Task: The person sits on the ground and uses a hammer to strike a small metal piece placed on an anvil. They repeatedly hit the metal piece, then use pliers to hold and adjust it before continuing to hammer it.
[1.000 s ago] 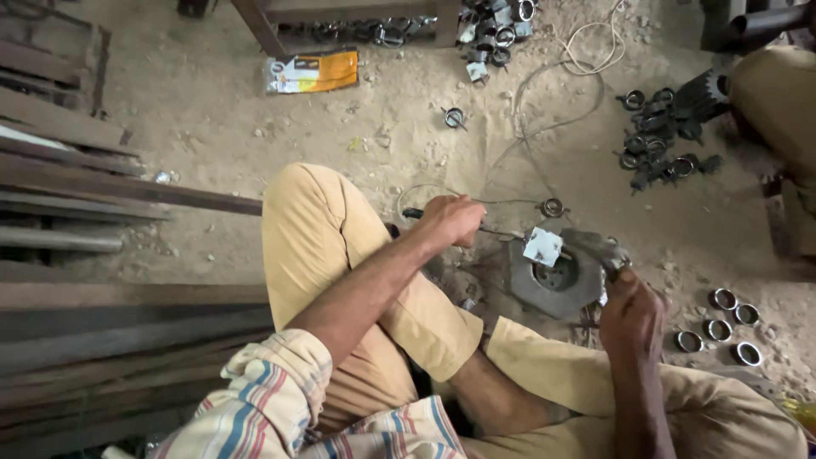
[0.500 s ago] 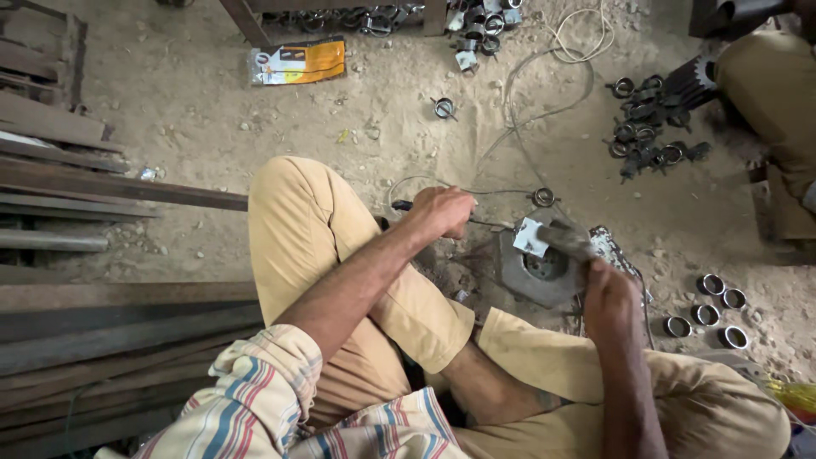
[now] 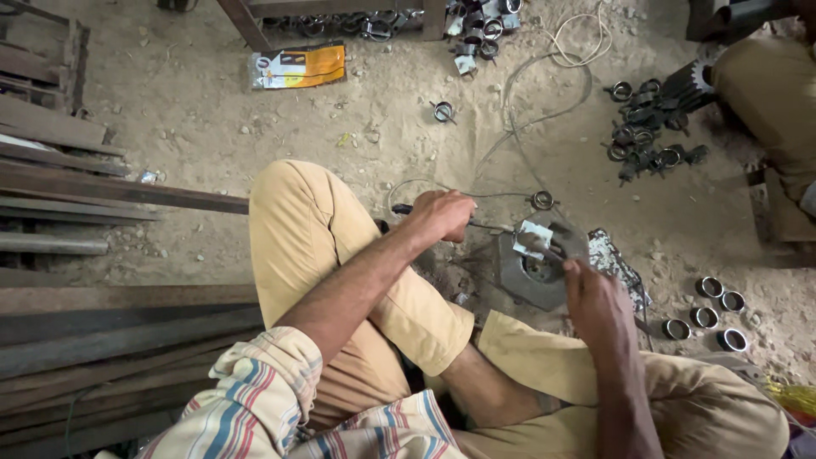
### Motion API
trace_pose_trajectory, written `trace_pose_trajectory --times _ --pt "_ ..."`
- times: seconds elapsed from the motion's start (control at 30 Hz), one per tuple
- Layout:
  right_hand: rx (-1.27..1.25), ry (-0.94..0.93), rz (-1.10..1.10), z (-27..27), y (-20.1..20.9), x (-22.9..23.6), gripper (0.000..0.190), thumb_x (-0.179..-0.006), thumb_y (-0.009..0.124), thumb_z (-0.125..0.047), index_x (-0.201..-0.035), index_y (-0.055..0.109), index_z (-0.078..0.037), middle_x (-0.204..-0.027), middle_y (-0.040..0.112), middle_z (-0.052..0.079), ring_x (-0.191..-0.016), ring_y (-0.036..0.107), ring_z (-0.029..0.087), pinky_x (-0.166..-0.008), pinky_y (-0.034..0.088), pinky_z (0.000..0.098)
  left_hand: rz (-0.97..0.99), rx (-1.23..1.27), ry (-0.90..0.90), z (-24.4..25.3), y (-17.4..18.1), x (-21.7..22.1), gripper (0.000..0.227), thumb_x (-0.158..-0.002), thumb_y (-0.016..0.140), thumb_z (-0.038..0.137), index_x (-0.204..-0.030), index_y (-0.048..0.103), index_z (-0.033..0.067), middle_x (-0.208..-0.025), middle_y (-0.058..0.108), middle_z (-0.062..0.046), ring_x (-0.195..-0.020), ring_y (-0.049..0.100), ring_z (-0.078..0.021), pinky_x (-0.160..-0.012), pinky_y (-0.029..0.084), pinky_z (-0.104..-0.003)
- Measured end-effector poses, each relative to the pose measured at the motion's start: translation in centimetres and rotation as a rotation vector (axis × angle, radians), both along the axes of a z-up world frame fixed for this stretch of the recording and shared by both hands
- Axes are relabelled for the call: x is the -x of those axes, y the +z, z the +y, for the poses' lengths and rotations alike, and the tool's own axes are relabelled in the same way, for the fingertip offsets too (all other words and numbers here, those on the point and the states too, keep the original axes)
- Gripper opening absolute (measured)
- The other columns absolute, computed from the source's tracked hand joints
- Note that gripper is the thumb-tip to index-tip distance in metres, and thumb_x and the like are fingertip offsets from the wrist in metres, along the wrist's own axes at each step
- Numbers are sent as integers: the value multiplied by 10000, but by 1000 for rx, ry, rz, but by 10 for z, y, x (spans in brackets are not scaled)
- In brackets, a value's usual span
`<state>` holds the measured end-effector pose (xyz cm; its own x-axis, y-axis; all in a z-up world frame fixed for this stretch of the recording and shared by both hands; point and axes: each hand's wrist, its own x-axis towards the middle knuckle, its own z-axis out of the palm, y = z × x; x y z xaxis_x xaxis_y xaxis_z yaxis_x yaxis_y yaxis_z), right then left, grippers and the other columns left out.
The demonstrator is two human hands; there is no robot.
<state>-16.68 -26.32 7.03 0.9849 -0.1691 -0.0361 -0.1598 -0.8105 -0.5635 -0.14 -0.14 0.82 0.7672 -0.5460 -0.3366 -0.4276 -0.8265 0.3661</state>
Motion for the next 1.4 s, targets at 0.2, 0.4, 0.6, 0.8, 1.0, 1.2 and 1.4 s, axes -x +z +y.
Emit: trace_pose_trajectory --times 0.2,0.4,0.6,0.8,1.0,1.2,1.4 --pt "155 42 -281 -8 -7 7 453 -1174 447 -303 -930 697 -15 -754 673 191 -691 641 368 -726 503 506 46 -70 6 -4 -1 -1 150 -731 715 114 -872 758 91 -963 769 -116 -897 750 -308 -739 604 -451" --pt "-9 21 68 -7 -8 2 443 -1077 437 -310 -917 744 -33 -686 704 160 -494 640 305 -537 514 474 89 -80 -2 -3 1 0 114 -743 712 108 -845 761 95 -927 776 -95 -869 762 -284 -729 608 -443" --pt "-15 -15 -144 -4 0 1 529 -1141 425 -309 -797 689 -7 -625 641 175 -540 628 308 -602 500 472 48 -68 -4 -1 3 1 151 -724 705 109 -864 761 100 -975 766 -115 -917 748 -316 -749 602 -456" --pt "185 -54 -24 -3 -8 0 540 -1106 485 -331 -714 680 -14 -592 617 244 -523 618 412 -605 490 516 36 -17 0 -1 1 0 176 -725 687 119 -885 757 93 -975 766 -140 -920 751 -332 -759 602 -466" --pt "69 -31 -237 -9 -23 1 486 -1130 488 -264 -771 642 25 -700 621 269 -624 597 449 -621 450 548 0 -25 -38 1 -8 1 145 -778 671 162 -887 751 108 -977 766 -132 -938 739 -352 -756 599 -491" --pt "100 30 -209 -8 -13 3 466 -1098 504 -251 -740 664 1 -629 623 231 -564 620 402 -604 477 519 -18 -20 -40 1 -2 -1 176 -711 706 128 -881 752 127 -988 753 -126 -945 730 -341 -770 599 -477" --pt "-60 -12 -75 -5 -12 -4 467 -1127 411 -229 -795 658 -12 -611 631 171 -491 591 327 -504 470 468 21 -40 -41 1 -1 -3 157 -747 724 155 -895 739 106 -995 760 -116 -947 732 -336 -781 596 -481"
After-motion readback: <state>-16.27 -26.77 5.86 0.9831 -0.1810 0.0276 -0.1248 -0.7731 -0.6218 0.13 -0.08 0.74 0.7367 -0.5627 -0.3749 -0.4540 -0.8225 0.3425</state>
